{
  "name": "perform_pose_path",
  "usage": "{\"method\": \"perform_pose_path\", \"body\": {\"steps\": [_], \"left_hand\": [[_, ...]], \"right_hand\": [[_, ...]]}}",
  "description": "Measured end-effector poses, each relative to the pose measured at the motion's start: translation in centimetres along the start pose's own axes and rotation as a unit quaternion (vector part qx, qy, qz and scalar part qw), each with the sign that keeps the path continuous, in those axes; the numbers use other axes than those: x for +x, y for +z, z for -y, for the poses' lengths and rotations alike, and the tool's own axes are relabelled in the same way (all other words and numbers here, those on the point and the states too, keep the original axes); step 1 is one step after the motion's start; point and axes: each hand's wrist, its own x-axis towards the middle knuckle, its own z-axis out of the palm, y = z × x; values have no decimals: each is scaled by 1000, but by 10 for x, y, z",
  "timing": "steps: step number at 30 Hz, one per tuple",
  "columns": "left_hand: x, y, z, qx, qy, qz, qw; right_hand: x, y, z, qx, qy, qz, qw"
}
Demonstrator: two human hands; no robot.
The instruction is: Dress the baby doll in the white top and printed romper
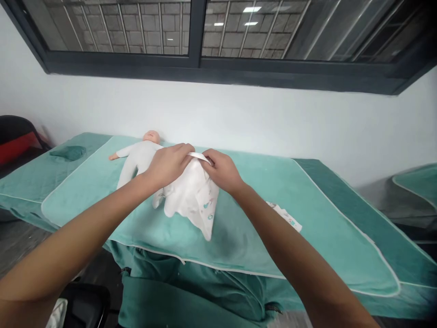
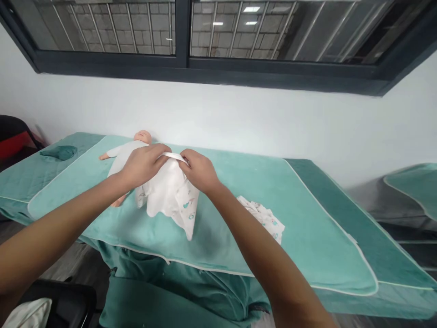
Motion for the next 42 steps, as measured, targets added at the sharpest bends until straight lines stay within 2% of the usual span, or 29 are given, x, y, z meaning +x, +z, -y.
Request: {"method": "perform_pose_path", "body": {"steps": [3, 6, 8, 12, 15, 19, 21, 23, 25, 26, 28, 30, 32, 35, 37, 39, 42], "left_hand": [[-4, 9, 14, 125, -30, 23, 991], [-8, 19, 33, 141, -72, 29, 987], [-11, 26, 48, 117, -110, 2, 987], [-19, 36, 70, 57, -161, -52, 984], [-24, 32, 71, -20, -180, -60, 982], [-16, 17, 72, -121, -206, -13, 971], [-6, 17, 81, -129, -210, 27, 969], [6, 29, 94, -111, -200, 71, 971], [15, 50, 105, -66, -196, 112, 972], [16, 64, 108, -29, -204, 127, 970], [14, 94, 108, 57, -223, 128, 965], [4, 125, 99, 113, -192, 97, 970], [-8, 154, 88, 106, -148, 110, 977], [-21, 189, 78, 74, -104, 148, 981], [-23, 205, 79, 67, -104, 150, 981], [-19, 214, 84, 68, -114, 133, 982], [-8, 220, 94, 68, -132, 100, 984]], "right_hand": [[1, -3, -16, -175, 25, 5, 984], [-6, -3, -49, -240, 79, 11, 968], [-15, -1, -73, -215, 106, 1, 971], [-32, -3, -104, -72, 126, -28, 989], [-40, -16, -108, -9, 128, -58, 990], [-32, -42, -102, -52, 158, -78, 983], [-21, -50, -102, -114, 184, -31, 976], [-7, -48, -106, -195, 205, 76, 956], [2, -32, -110, -269, 208, 165, 926], [3, -20, -111, -298, 206, 184, 914], [-2, 11, -113, -333, 195, 174, 906], [-16, 47, -112, -348, 158, 158, 910], [-32, 82, -110, -349, 57, 131, 926], [-52, 121, -102, -322, -23, 102, 941], [-58, 135, -97, -315, -63, 86, 943], [-59, 137, -97, -312, -80, 87, 943], [-51, 120, -112, -303, -11, 114, 946]]}}
